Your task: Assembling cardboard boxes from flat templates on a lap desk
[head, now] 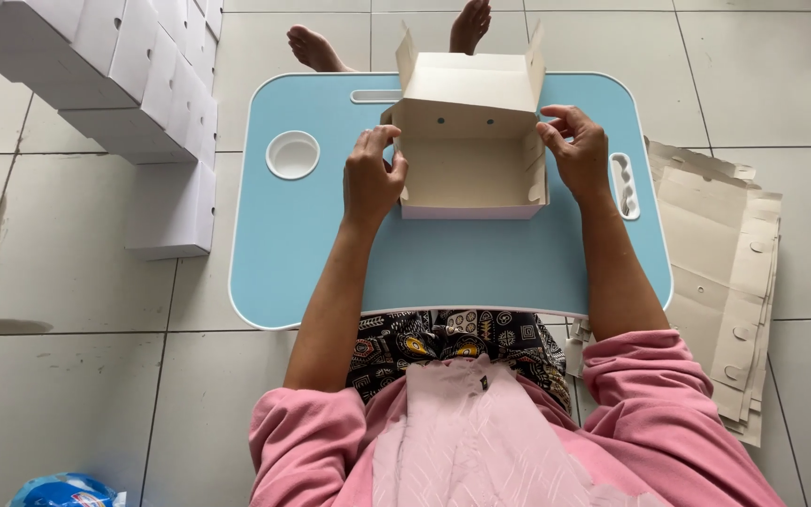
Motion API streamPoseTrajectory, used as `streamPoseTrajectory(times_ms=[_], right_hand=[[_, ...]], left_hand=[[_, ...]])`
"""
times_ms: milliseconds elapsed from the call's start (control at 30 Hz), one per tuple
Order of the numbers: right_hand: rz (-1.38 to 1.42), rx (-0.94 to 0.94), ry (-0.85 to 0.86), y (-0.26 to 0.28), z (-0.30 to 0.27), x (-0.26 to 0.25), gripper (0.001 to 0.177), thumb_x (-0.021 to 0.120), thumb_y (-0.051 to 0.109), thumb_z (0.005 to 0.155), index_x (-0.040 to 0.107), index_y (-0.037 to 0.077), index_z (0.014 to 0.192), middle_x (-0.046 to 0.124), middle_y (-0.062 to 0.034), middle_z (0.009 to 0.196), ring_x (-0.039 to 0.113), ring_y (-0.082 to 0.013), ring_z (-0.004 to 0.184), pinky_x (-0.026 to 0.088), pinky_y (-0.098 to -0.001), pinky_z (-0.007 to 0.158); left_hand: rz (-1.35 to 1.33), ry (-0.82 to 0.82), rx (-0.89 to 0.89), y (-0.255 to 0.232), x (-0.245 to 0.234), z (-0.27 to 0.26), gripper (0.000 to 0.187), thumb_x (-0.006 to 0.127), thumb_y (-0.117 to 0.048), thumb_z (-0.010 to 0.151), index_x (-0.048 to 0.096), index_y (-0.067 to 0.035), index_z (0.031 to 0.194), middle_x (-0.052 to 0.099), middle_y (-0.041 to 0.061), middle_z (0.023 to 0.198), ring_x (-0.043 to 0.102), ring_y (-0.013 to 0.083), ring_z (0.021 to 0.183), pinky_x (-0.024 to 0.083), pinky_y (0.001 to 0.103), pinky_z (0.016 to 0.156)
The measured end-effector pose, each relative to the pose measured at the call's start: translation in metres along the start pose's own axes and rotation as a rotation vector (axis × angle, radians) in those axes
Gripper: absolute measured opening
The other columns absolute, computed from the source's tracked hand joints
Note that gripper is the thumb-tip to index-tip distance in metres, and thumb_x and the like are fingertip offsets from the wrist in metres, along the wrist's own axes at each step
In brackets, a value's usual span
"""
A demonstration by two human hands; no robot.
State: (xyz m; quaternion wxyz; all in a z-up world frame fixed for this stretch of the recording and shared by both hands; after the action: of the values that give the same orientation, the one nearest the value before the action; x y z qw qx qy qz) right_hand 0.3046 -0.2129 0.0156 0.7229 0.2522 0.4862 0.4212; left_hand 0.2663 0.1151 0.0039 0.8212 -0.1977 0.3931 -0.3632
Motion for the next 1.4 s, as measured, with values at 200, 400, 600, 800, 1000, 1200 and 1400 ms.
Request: streamPoseTrajectory(times_ms=[200,400,600,800,1000,1200,1400], right_hand=[[-0.155,-0.306,-0.076,0.086,0.012,0.022,0.029,0.060,-0.008,0.094,0.073,0.002,0.118,0.064,-0.0126,0.110,0.065,-0.0209,0.079,0.061,-0.0296,0.069],[-0.290,-0.606,0.387,0.174,0.016,0.136,0.048,0.050,-0.002,0.096,0.050,0.004,0.143,0.058,-0.0176,0.139,0.067,-0.0411,0.107,0.057,-0.0531,0.077],[-0.421,-0.280,0.570,0.155,0.044,0.196,0.039,0.042,0.035,0.109,0.045,0.026,0.147,0.066,-0.0106,0.135,0.068,-0.0380,0.098,0.052,-0.0530,0.072],[-0.228,-0.282,0.502,0.148,0.063,0.180,0.033,0.046,0.029,0.110,0.057,0.006,0.132,0.071,-0.0214,0.093,0.065,-0.0338,0.074,0.048,-0.0447,0.063],[-0.050,-0.067,0.435,0.133,0.095,0.147,0.022,0.063,0.021,0.104,0.066,0.012,0.125,0.069,-0.0008,0.072,0.064,-0.0114,0.062,0.051,-0.0287,0.066],[-0.026,0.040,0.499,0.125,0.084,0.125,0.037,0.063,0.004,0.091,0.068,0.013,0.126,0.065,-0.0019,0.094,0.058,-0.0120,0.082,0.053,-0.0269,0.055],[-0.107,-0.255,0.386,0.121,0.039,0.121,0.035,0.063,-0.004,0.084,0.067,0.009,0.117,0.067,-0.0069,0.093,0.061,-0.0177,0.073,0.052,-0.0303,0.072]], left_hand=[[-0.103,0.059,-0.014,0.010,0.012,-0.001,0.043,0.054,0.003,0.082,0.071,-0.010,0.119,0.074,0.009,0.107,0.062,0.0191,0.070,0.057,0.035,0.077],[-0.087,0.064,-0.011,0.017,0.021,-0.006,0.039,0.049,0.006,0.079,0.070,0.002,0.113,0.072,0.019,0.103,0.067,0.0359,0.090,0.056,0.045,0.079],[-0.079,0.056,-0.053,0.019,0.021,-0.007,0.019,0.053,-0.006,0.092,0.069,0.004,0.087,0.072,0.021,0.092,0.069,0.0366,0.081,0.056,0.045,0.070],[-0.057,-0.022,0.004,-0.004,0.017,-0.010,0.012,0.060,-0.008,0.087,0.065,-0.005,0.077,0.058,0.006,0.072,0.051,0.0262,0.058,0.045,0.039,0.054],[-0.130,-0.109,0.107,-0.037,-0.005,-0.008,0.023,0.061,-0.003,0.089,0.054,-0.006,0.068,0.045,0.002,0.066,0.038,0.0190,0.057,0.039,0.034,0.054],[-0.250,-0.159,-0.053,-0.032,-0.008,-0.006,0.017,0.061,-0.006,0.087,0.066,-0.007,0.071,0.055,0.001,0.064,0.050,0.0154,0.059,0.045,0.031,0.058],[-0.449,-0.060,-0.534,0.002,-0.001,-0.009,0.009,0.069,-0.015,0.086,0.077,-0.014,0.089,0.075,-0.003,0.074,0.070,0.0090,0.069,0.057,0.025,0.069]])
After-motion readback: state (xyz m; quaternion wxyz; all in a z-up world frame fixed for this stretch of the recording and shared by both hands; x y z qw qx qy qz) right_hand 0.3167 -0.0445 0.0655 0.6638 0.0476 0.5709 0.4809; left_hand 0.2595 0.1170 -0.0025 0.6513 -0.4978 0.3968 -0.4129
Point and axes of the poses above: each hand's wrist, its own z-axis towards the middle knuckle, its own x-axis out of the palm, y = z × x, the point moved 6 cm from there along z, towards the middle knuckle
